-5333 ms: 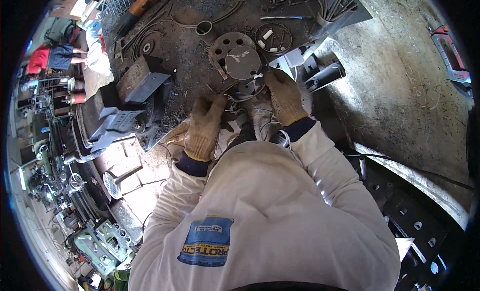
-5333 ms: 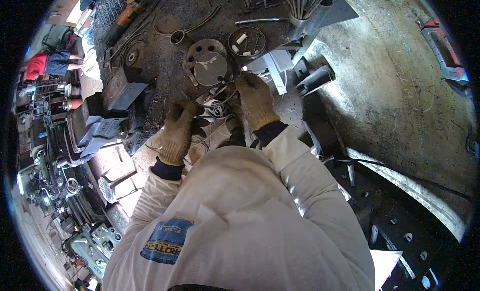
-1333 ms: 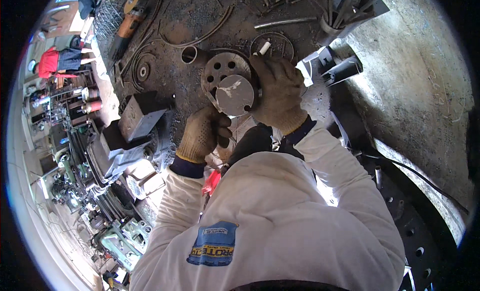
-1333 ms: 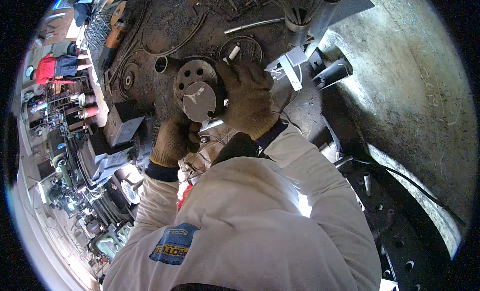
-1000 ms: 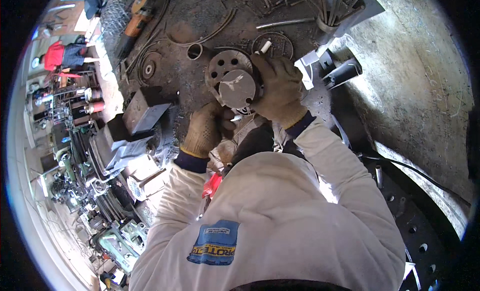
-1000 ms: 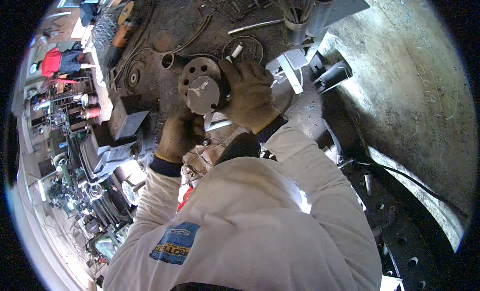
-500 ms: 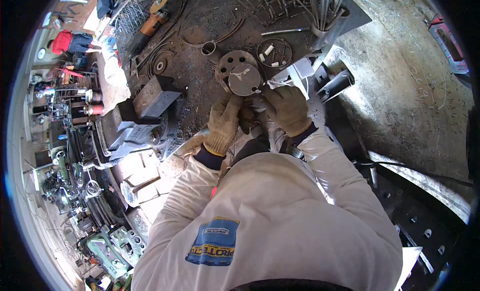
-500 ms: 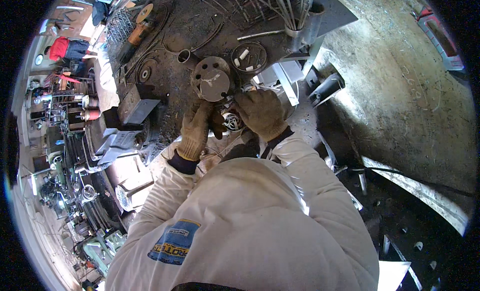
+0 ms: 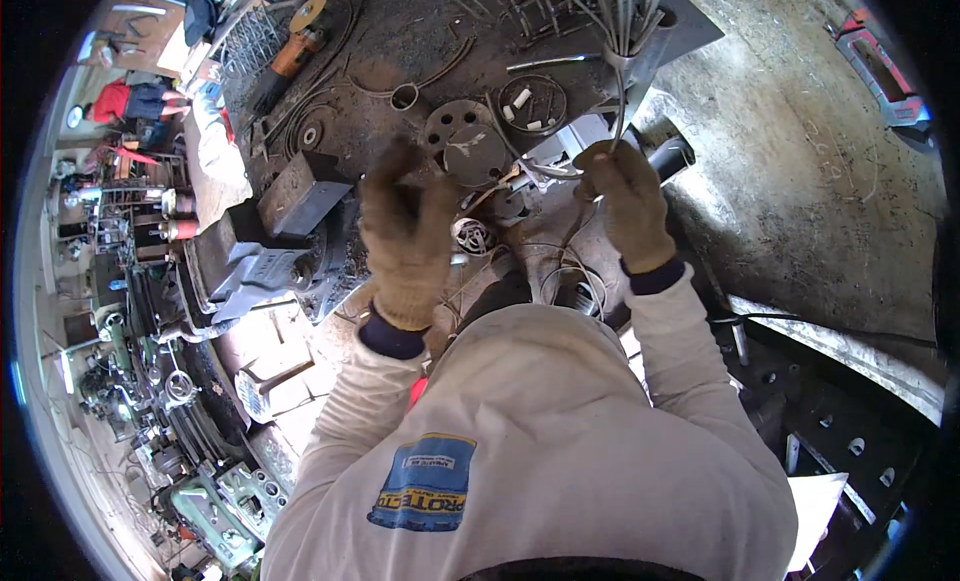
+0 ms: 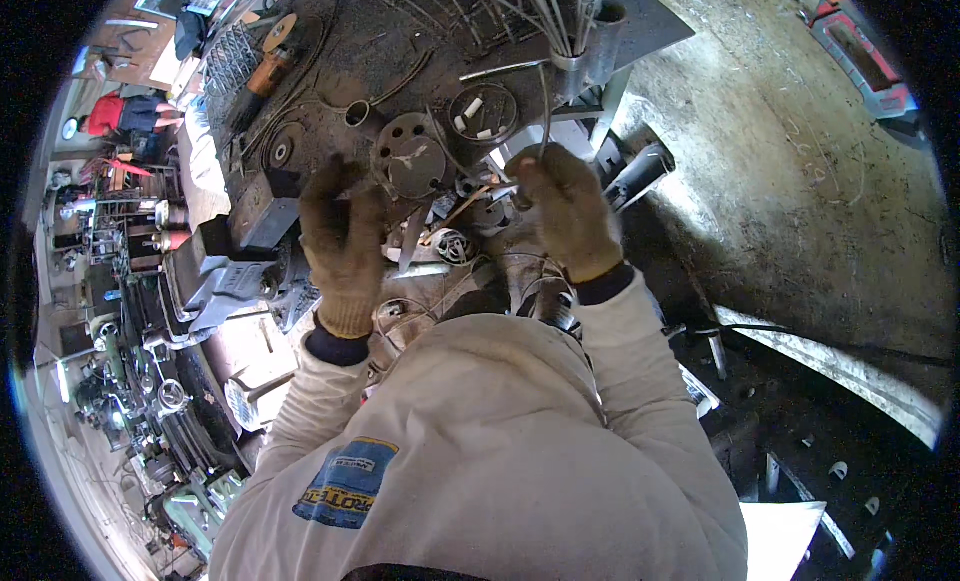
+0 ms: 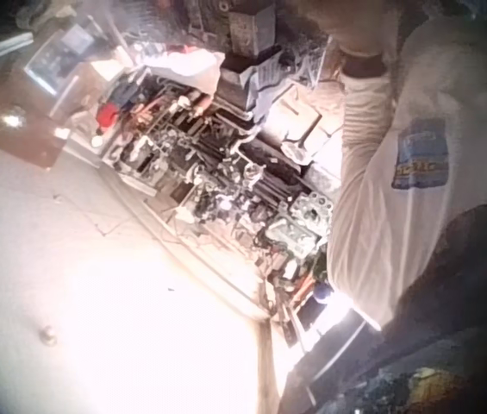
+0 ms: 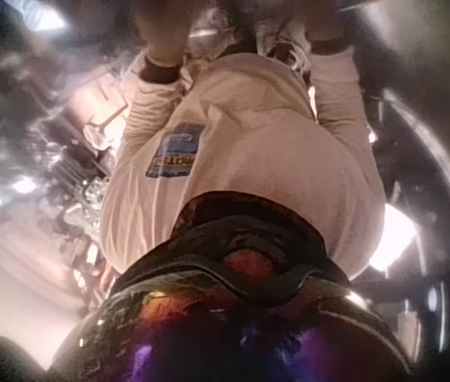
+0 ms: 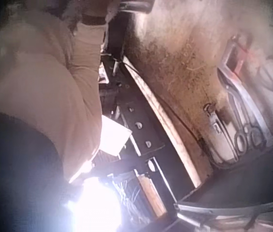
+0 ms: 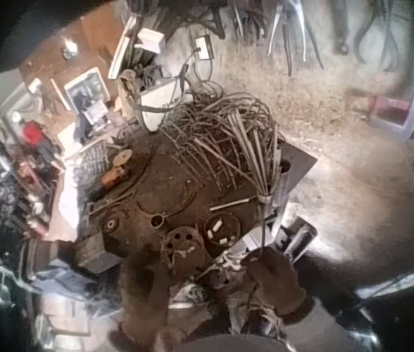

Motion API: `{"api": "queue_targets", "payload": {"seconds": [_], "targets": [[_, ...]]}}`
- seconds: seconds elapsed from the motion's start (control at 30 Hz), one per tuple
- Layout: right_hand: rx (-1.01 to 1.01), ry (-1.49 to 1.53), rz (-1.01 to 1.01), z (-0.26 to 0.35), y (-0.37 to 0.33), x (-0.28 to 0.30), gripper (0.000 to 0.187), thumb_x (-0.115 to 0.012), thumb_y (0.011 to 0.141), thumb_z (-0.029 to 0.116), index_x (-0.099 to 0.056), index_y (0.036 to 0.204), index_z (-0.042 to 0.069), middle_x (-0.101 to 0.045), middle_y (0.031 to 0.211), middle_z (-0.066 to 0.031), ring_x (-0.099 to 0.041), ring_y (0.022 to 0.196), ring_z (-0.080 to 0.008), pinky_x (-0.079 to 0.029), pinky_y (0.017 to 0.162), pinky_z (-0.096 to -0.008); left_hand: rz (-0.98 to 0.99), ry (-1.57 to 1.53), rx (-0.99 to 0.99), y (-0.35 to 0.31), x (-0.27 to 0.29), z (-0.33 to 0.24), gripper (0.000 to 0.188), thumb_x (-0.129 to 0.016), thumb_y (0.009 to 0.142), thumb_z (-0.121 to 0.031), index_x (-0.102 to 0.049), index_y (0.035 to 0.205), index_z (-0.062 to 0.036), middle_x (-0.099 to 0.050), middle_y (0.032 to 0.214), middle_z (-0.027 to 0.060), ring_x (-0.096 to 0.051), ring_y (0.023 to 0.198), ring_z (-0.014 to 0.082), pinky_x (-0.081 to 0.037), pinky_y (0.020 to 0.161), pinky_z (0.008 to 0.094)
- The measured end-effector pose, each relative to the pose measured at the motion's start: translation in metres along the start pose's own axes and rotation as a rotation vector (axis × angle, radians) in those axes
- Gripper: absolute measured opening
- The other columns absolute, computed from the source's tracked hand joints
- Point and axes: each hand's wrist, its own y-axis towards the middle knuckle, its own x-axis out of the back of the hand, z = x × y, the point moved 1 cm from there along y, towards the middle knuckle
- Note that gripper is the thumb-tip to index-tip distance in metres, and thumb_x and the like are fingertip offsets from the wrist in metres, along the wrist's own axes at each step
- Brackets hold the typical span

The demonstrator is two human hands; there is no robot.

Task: The person bends a metal wire by hand to match the curve of a metal template on a workbench and then picks up a wire-mesh frame.

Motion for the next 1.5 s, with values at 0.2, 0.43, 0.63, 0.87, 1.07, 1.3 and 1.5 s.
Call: {"api": "queue_targets", "payload": {"seconds": [0.2, 0.43, 0.63, 0.87, 1.07, 1.3, 1.5], "targets": [[-0.305, 0.318, 0.181, 0.018, 0.000, 0.012, 0.023, -0.056, 0.097, 0.024, -0.061, 0.095, 0.001, -0.057, 0.072, -0.0049, -0.054, 0.060, -0.0138, -0.045, 0.058, -0.0292, 0.196, -0.669, 0.637, -0.012, 0.006, -0.005, 0.054, -0.051, 0.102, -0.041, -0.045, 0.139, -0.0022, -0.063, 0.119, 0.0135, -0.059, 0.068, 0.0143, -0.048, 0.058, 0.0258], [-0.487, 0.281, 0.235, -0.008, 0.002, -0.009, 0.025, -0.057, 0.096, 0.025, -0.065, 0.097, 0.001, -0.055, 0.070, -0.0028, -0.056, 0.062, -0.0128, -0.046, 0.058, -0.0262, 0.133, -1.011, 0.893, -0.028, 0.011, -0.005, 0.040, -0.054, 0.101, -0.029, -0.051, 0.128, 0.0006, -0.066, 0.104, 0.0117, -0.067, 0.078, 0.0182, -0.056, 0.062, 0.0306], [-0.520, 0.123, 0.081, -0.036, -0.012, -0.042, 0.026, -0.051, 0.098, 0.024, -0.070, 0.102, 0.007, -0.054, 0.074, -0.0028, -0.054, 0.062, -0.0105, -0.046, 0.058, -0.0253, 0.037, -0.993, 1.042, -0.041, 0.002, 0.028, 0.038, -0.056, 0.100, -0.026, -0.054, 0.126, 0.0022, -0.067, 0.100, 0.0125, -0.067, 0.074, 0.0201, -0.055, 0.059, 0.0332], [-0.359, -0.213, 0.119, -0.064, 0.010, -0.042, 0.023, -0.055, 0.093, 0.021, -0.067, 0.094, 0.002, -0.066, 0.083, -0.0091, -0.062, 0.070, -0.0176, -0.050, 0.065, -0.0299, 0.121, -0.920, 1.110, -0.039, -0.001, 0.052, 0.038, -0.055, 0.100, -0.029, -0.056, 0.122, 0.0027, -0.068, 0.098, 0.0124, -0.068, 0.077, 0.0202, -0.055, 0.059, 0.0327], [0.466, -0.998, 0.163, -0.105, 0.040, -0.047, 0.025, -0.062, 0.087, 0.020, -0.065, 0.106, 0.003, -0.061, 0.081, -0.0064, -0.062, 0.075, -0.0207, -0.051, 0.066, -0.0353, 0.080, -0.968, 1.128, -0.027, -0.003, 0.092, 0.034, -0.068, 0.088, -0.020, -0.060, 0.118, -0.0067, -0.069, 0.099, 0.0141, -0.069, 0.083, 0.0252, -0.057, 0.064, 0.0362], [-0.422, -0.071, 0.082, -0.068, 0.018, -0.070, 0.027, -0.055, 0.095, 0.026, -0.064, 0.101, 0.001, -0.066, 0.084, -0.0086, -0.065, 0.073, -0.0214, -0.052, 0.065, -0.0343, 0.261, -0.265, 0.380, -0.020, -0.008, 0.094, 0.040, -0.072, 0.081, -0.021, -0.059, 0.116, -0.0066, -0.071, 0.100, 0.0126, -0.063, 0.099, 0.0378, -0.051, 0.086, 0.0438], [-0.505, 0.122, 0.068, -0.068, 0.018, -0.073, 0.029, -0.055, 0.095, 0.029, -0.065, 0.098, 0.002, -0.065, 0.080, -0.0051, -0.062, 0.066, -0.0131, -0.049, 0.060, -0.0277, 0.331, -0.074, 0.338, -0.019, -0.006, 0.095, 0.044, -0.073, 0.080, -0.020, -0.058, 0.119, -0.0065, -0.071, 0.103, 0.0123, -0.062, 0.101, 0.0361, -0.050, 0.087, 0.0423]]}}
